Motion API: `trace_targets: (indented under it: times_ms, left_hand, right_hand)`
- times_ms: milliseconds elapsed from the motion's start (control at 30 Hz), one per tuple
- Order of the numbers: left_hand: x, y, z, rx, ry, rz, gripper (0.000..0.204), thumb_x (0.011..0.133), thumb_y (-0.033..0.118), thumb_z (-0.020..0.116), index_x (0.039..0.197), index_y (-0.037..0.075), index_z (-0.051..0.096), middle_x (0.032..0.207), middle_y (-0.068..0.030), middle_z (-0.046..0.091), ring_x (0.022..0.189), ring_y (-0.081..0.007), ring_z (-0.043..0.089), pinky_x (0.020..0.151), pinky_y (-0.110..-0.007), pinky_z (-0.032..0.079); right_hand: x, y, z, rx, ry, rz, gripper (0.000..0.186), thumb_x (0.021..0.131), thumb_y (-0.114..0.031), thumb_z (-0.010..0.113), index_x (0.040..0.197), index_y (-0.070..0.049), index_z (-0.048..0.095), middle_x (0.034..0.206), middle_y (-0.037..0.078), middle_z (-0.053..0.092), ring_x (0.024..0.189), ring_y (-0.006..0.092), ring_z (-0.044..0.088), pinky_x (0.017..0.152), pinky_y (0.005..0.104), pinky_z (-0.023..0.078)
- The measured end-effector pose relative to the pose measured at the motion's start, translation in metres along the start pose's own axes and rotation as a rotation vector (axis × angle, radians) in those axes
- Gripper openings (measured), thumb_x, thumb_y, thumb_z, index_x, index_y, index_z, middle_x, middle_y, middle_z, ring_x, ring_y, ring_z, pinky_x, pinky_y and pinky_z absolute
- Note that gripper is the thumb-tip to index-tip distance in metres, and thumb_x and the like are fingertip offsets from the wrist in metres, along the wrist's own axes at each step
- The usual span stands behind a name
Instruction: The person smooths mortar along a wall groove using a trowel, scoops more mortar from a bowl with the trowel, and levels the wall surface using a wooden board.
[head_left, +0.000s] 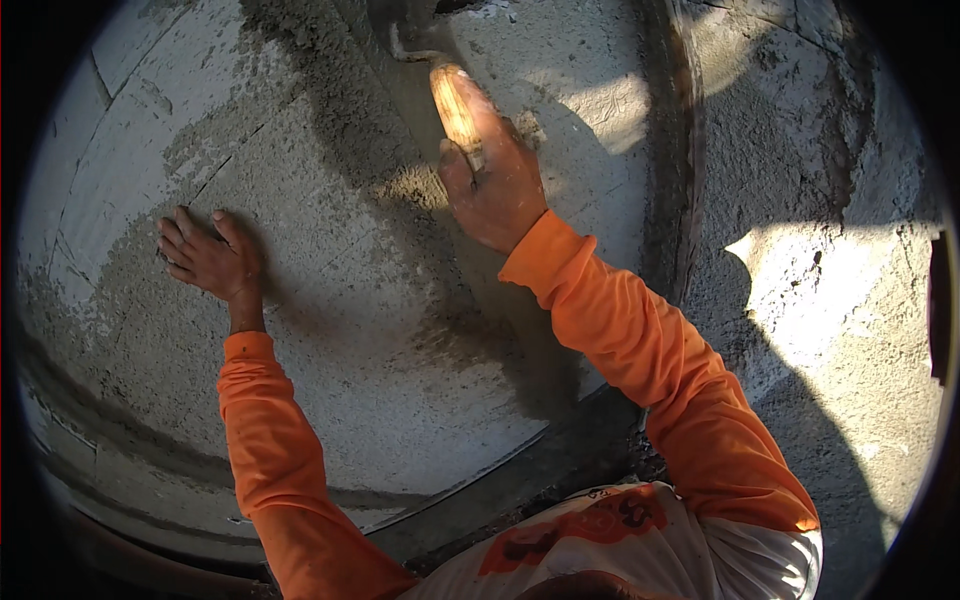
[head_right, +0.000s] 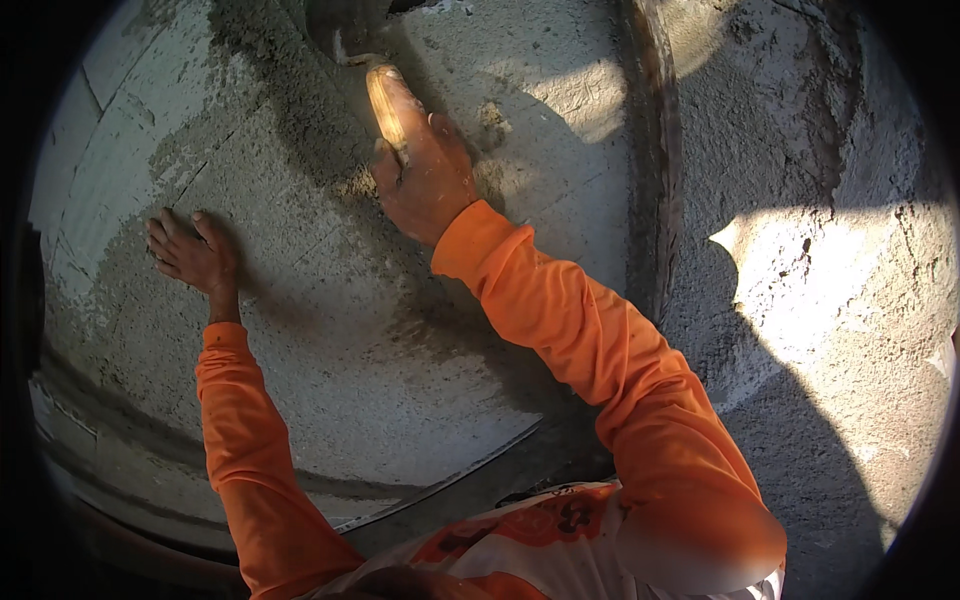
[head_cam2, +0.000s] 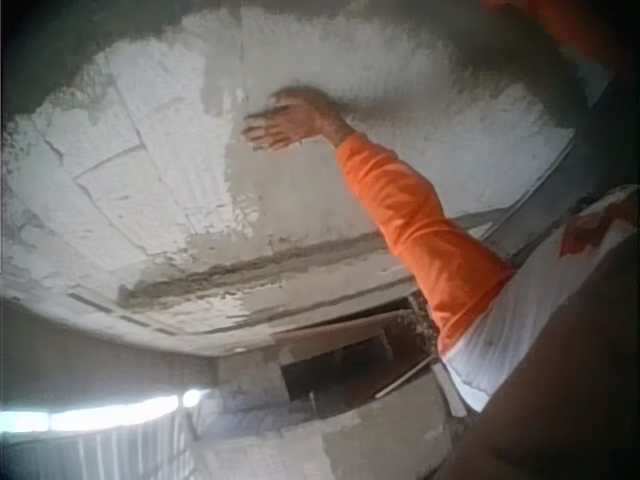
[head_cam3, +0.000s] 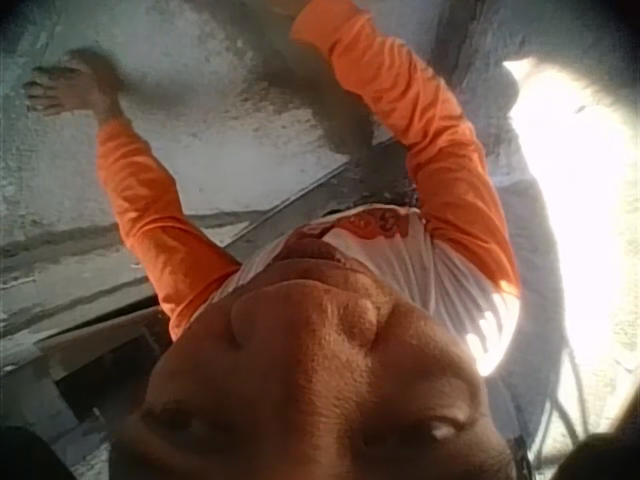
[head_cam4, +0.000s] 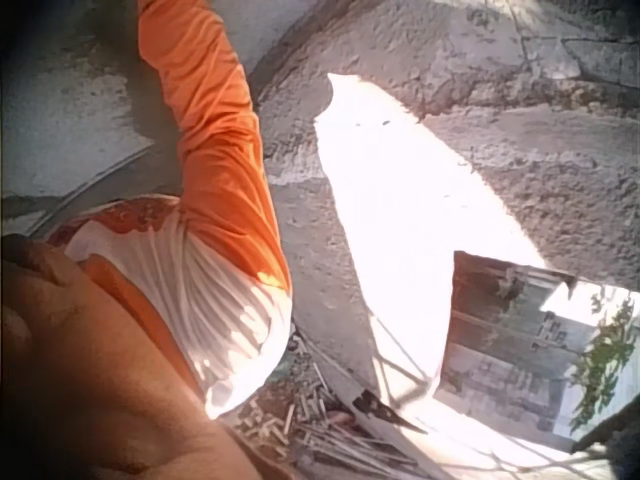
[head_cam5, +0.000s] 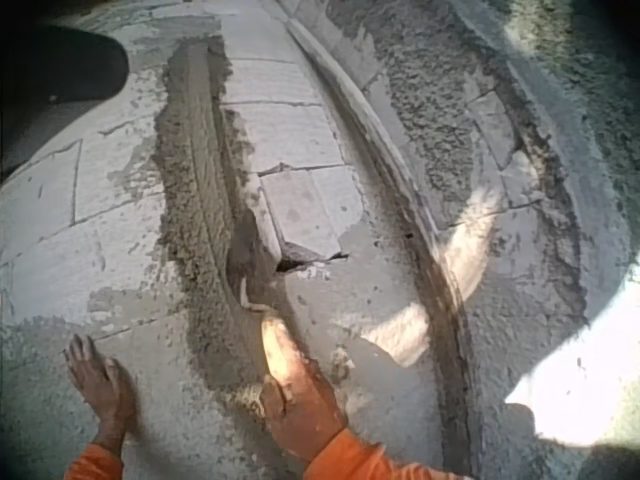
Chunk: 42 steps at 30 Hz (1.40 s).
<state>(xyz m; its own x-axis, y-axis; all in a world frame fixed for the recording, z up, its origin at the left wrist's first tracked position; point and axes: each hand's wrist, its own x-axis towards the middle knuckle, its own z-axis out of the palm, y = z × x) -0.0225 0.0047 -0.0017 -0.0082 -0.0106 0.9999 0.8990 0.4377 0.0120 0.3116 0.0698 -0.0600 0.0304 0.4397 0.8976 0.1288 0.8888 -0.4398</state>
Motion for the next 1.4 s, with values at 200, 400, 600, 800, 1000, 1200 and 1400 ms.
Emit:
trace_targets:
  times_ms: [200, 400, 600, 800, 1000, 1200, 1400]
  left_hand:
    - [0.0, -0.001, 0.002, 0.01, 0.018, 0.003, 0.063, 0.092, 0.046, 0.039, 0.142, 0.011, 0.031, 0.151, -0.0142, 0.022, 0.14, -0.0355, 0.014, 0.111, -0.055, 0.006]
    - [0.0, -0.002, 0.002, 0.015, 0.019, 0.012, 0.063, 0.091, 0.046, 0.04, 0.142, 0.01, 0.031, 0.15, -0.0149, 0.022, 0.14, -0.0356, 0.014, 0.111, -0.055, 0.007]
    - [0.002, -0.003, -0.003, 0.041, 0.009, 0.014, 0.062, 0.091, 0.044, 0.041, 0.141, 0.009, 0.032, 0.149, -0.0168, 0.024, 0.14, -0.0358, 0.014, 0.11, -0.057, 0.007]
    - [0.004, 0.004, -0.003, 0.043, -0.012, 0.03, 0.062, 0.091, 0.046, 0.041, 0.14, 0.008, 0.034, 0.149, -0.0173, 0.025, 0.139, -0.0357, 0.015, 0.109, -0.057, 0.009]
    - [0.002, 0.001, 0.0, -0.006, 0.054, 0.062, 0.06, 0.091, 0.045, 0.041, 0.136, 0.005, 0.04, 0.146, -0.0198, 0.028, 0.137, -0.0379, 0.018, 0.109, -0.056, 0.01]
    - [0.002, 0.0, 0.001, 0.05, 0.015, 0.031, 0.063, 0.091, 0.048, 0.039, 0.137, 0.006, 0.039, 0.147, -0.019, 0.028, 0.138, -0.0365, 0.019, 0.108, -0.056, 0.011]
    - [0.003, -0.005, -0.001, 0.039, 0.041, 0.04, 0.064, 0.09, 0.05, 0.039, 0.137, 0.006, 0.039, 0.146, -0.0188, 0.029, 0.138, -0.0365, 0.019, 0.108, -0.057, 0.011]
  right_hand:
    - [0.007, -0.001, 0.007, 0.045, 0.024, -0.079, 0.054, 0.087, -0.007, 0.053, 0.137, -0.002, 0.034, 0.131, 0.022, 0.048, 0.118, 0.0373, 0.051, 0.098, 0.0393, 0.043]
    - [-0.02, 0.021, 0.013, 0.047, 0.035, 0.014, 0.064, 0.084, -0.009, 0.054, 0.142, -0.018, 0.029, 0.1, 0.029, 0.053, 0.089, 0.0455, 0.055, 0.081, 0.0487, 0.045]
    - [-0.1, 0.037, -0.009, -0.02, -0.134, 0.159, 0.06, 0.085, -0.004, 0.053, 0.14, -0.004, 0.029, 0.133, 0.024, 0.045, 0.118, 0.0401, 0.049, 0.097, 0.0406, 0.044]
    - [-0.172, 0.051, -0.018, 0.018, -0.068, 0.177, 0.072, 0.081, -0.005, 0.057, 0.143, -0.006, 0.021, 0.127, 0.028, 0.047, 0.111, 0.0427, 0.052, 0.087, 0.0431, 0.048]
    - [-0.117, 0.032, -0.007, 0.125, -0.087, 0.305, 0.067, 0.08, -0.006, 0.058, 0.137, 0.001, 0.023, 0.118, 0.031, 0.048, 0.101, 0.0461, 0.055, 0.085, 0.0446, 0.048]
    - [-0.1, 0.026, 0.008, 0.011, 0.017, 0.244, 0.057, 0.082, -0.01, 0.059, 0.13, 0.002, 0.031, 0.106, 0.027, 0.055, 0.09, 0.0433, 0.059, 0.077, 0.0441, 0.049]
    - [-0.108, 0.036, 0.012, -0.023, -0.016, 0.258, 0.066, 0.08, -0.011, 0.061, 0.135, 0.003, 0.026, 0.108, 0.033, 0.052, 0.092, 0.0461, 0.058, 0.078, 0.0476, 0.05]
